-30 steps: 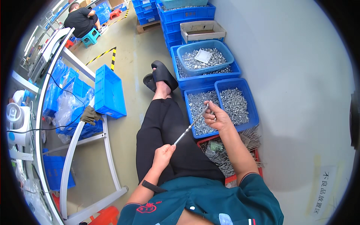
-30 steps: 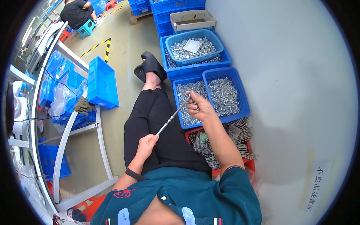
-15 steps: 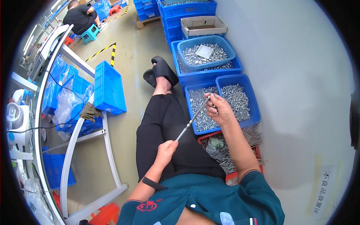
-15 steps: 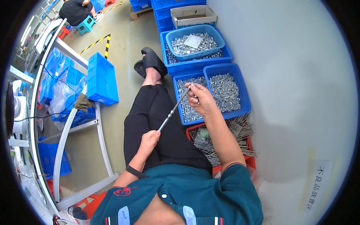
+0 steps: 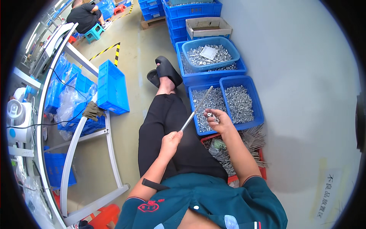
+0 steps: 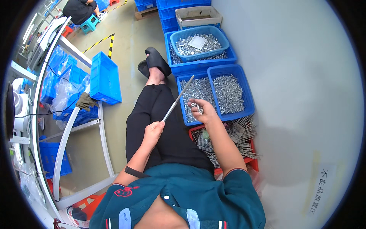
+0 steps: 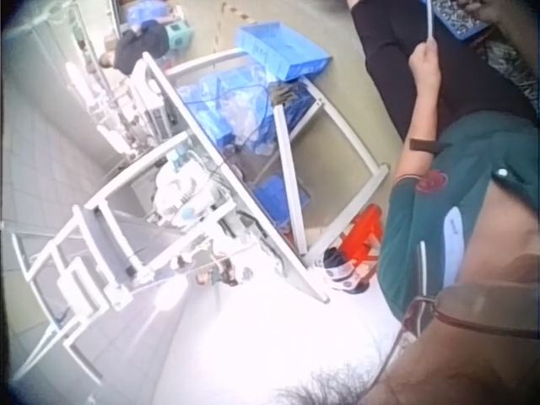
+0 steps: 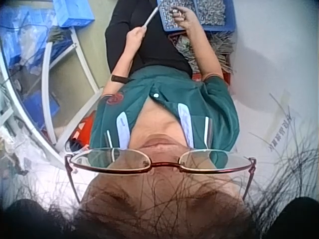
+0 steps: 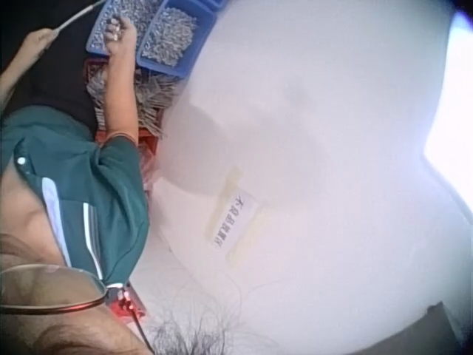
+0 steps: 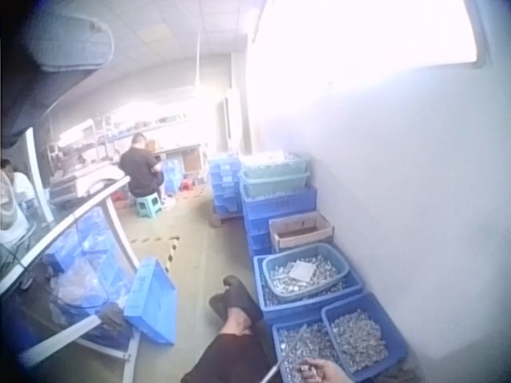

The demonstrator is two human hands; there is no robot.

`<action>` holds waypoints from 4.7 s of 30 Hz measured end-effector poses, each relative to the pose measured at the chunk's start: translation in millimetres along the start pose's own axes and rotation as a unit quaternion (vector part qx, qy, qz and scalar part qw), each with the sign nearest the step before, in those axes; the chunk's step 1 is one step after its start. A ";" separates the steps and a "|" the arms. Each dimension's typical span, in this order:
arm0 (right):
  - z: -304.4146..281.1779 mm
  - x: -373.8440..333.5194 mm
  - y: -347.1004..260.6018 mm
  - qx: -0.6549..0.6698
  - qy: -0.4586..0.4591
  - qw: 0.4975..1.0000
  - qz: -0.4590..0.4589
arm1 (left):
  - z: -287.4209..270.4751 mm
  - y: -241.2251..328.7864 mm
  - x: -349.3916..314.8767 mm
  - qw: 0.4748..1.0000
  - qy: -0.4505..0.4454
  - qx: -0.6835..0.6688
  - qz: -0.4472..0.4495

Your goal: Sliding small metal components onto a long thin metal rod in a factory assembly setting.

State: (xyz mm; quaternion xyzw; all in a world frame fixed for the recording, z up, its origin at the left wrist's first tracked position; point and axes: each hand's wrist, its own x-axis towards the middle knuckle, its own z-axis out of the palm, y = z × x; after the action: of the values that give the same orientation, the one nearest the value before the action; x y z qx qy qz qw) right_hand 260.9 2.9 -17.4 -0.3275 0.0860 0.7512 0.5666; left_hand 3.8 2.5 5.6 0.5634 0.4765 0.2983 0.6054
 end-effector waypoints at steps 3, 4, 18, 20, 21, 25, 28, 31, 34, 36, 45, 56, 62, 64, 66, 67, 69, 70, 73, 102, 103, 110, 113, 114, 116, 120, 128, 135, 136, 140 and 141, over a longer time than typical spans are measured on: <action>-18.6 9.1 -2.7 -0.012 0.090 0.996 0.011 | -0.3 6.8 -9.9 1.000 -0.010 -0.016 -0.019; -26.4 9.3 -5.7 -0.021 0.064 0.998 0.014 | 0.2 10.2 -13.4 0.999 -0.014 -0.020 -0.024; 37.8 -49.1 -28.8 0.038 -0.200 0.978 -0.035 | -3.4 33.1 -66.9 0.996 -0.005 0.083 0.017; 47.3 -54.8 -25.5 0.040 -0.205 0.977 -0.036 | -3.4 30.7 -67.9 0.994 0.003 0.101 0.030; 49.5 -55.6 -24.9 0.030 -0.208 0.977 -0.036 | -4.2 29.0 -66.8 0.994 -0.002 0.102 0.034; 61.1 -61.0 -27.2 0.000 -0.217 0.975 -0.045 | -9.2 24.2 -64.7 0.993 0.004 0.103 0.062; 68.3 -65.7 -35.0 -0.036 -0.195 0.979 -0.056 | -9.8 28.3 -64.3 0.994 0.014 0.099 0.052; 77.0 -69.1 -48.9 -0.096 -0.200 0.975 0.024 | -11.1 28.8 -63.7 0.991 0.028 0.108 0.080; 104.4 -86.7 -33.1 -0.118 -0.198 0.969 -0.085 | -13.6 42.0 -62.1 0.979 0.048 0.149 0.133; 117.6 -96.0 -29.8 -0.205 -0.174 0.952 -0.147 | -15.5 44.5 -50.8 0.986 0.022 0.106 0.130; 143.8 -139.9 -16.4 -0.420 -0.067 0.887 -0.181 | -19.7 94.0 -35.2 0.987 -0.044 -0.016 0.154; 110.1 -125.2 -46.0 -0.179 -0.107 0.965 -0.162 | -30.3 84.1 -47.9 0.991 -0.058 -0.020 0.120; 105.2 -120.1 -48.5 -0.101 -0.193 0.965 -0.144 | -32.8 56.3 -52.6 0.991 -0.055 0.045 0.117; 104.7 -115.5 -49.2 -0.090 -0.194 0.968 -0.133 | -33.1 51.4 -52.1 0.991 -0.060 0.049 0.110; 105.2 -112.7 -46.9 -0.078 -0.180 0.973 -0.118 | -30.4 52.6 -53.4 0.991 -0.059 0.064 0.107; 105.3 -111.6 -46.6 -0.074 -0.179 0.974 -0.117 | -28.6 53.1 -53.3 0.990 -0.057 0.076 0.106; 105.8 -109.2 -45.1 -0.091 -0.170 0.976 -0.098 | -26.8 51.7 -51.2 0.991 -0.059 0.068 0.099; 103.3 -105.2 -45.1 -0.086 -0.183 0.976 -0.086 | -25.7 50.7 -50.2 0.992 -0.061 0.058 0.096; 95.8 -98.1 -55.6 -0.123 -0.173 0.975 -0.072 | -21.9 53.0 -46.7 0.989 -0.039 0.101 0.102; 16.0 -25.0 -44.2 -0.072 -0.009 0.987 -0.146 | -24.2 46.9 19.6 0.995 -0.073 0.063 -0.038; 12.5 -25.1 -47.3 -0.086 -0.028 0.984 -0.156 | -23.1 45.1 18.4 0.994 -0.078 0.061 -0.038; 32.8 -27.4 -51.9 0.010 -0.091 0.988 -0.125 | -31.3 35.7 13.8 0.994 -0.059 0.093 -0.025; 43.6 -30.4 -50.8 0.004 -0.100 0.987 -0.123 | -32.9 35.2 11.3 0.992 -0.063 0.104 -0.026; 49.2 -31.7 -50.5 -0.017 -0.096 0.988 -0.124 | -33.2 36.0 10.2 0.991 -0.065 0.112 -0.030; 54.7 -30.8 -49.6 -0.039 -0.092 0.987 -0.125 | -33.5 35.9 9.3 0.991 -0.065 0.118 -0.024; 60.4 -30.7 -52.0 -0.099 -0.064 0.985 -0.126 | -33.4 35.0 7.9 0.989 -0.058 0.133 -0.006; 77.8 -40.3 -55.2 -0.156 -0.082 0.975 -0.133 | -29.4 38.3 9.1 0.990 -0.051 0.127 0.021; 93.3 -28.7 -38.7 -0.131 0.034 0.938 -0.321 | -17.9 49.4 14.5 0.982 -0.136 -0.039 -0.126; 92.5 -31.4 -42.7 -0.197 0.071 0.922 -0.325 | -17.5 50.5 14.7 0.975 -0.145 -0.054 -0.158; 102.1 -35.1 -33.5 -0.298 0.003 0.933 -0.201 | -10.1 44.3 20.9 0.994 -0.093 -0.032 -0.055; 101.1 -33.4 -26.9 -0.267 -0.001 0.944 -0.195 | -9.4 49.2 21.1 0.990 -0.099 -0.046 -0.089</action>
State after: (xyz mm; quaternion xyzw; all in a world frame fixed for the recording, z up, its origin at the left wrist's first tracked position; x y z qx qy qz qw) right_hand 250.2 36.1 86.7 -0.4759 -0.1839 0.6216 0.5944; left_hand 11.6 34.4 48.9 0.5171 0.4479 0.2075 0.6993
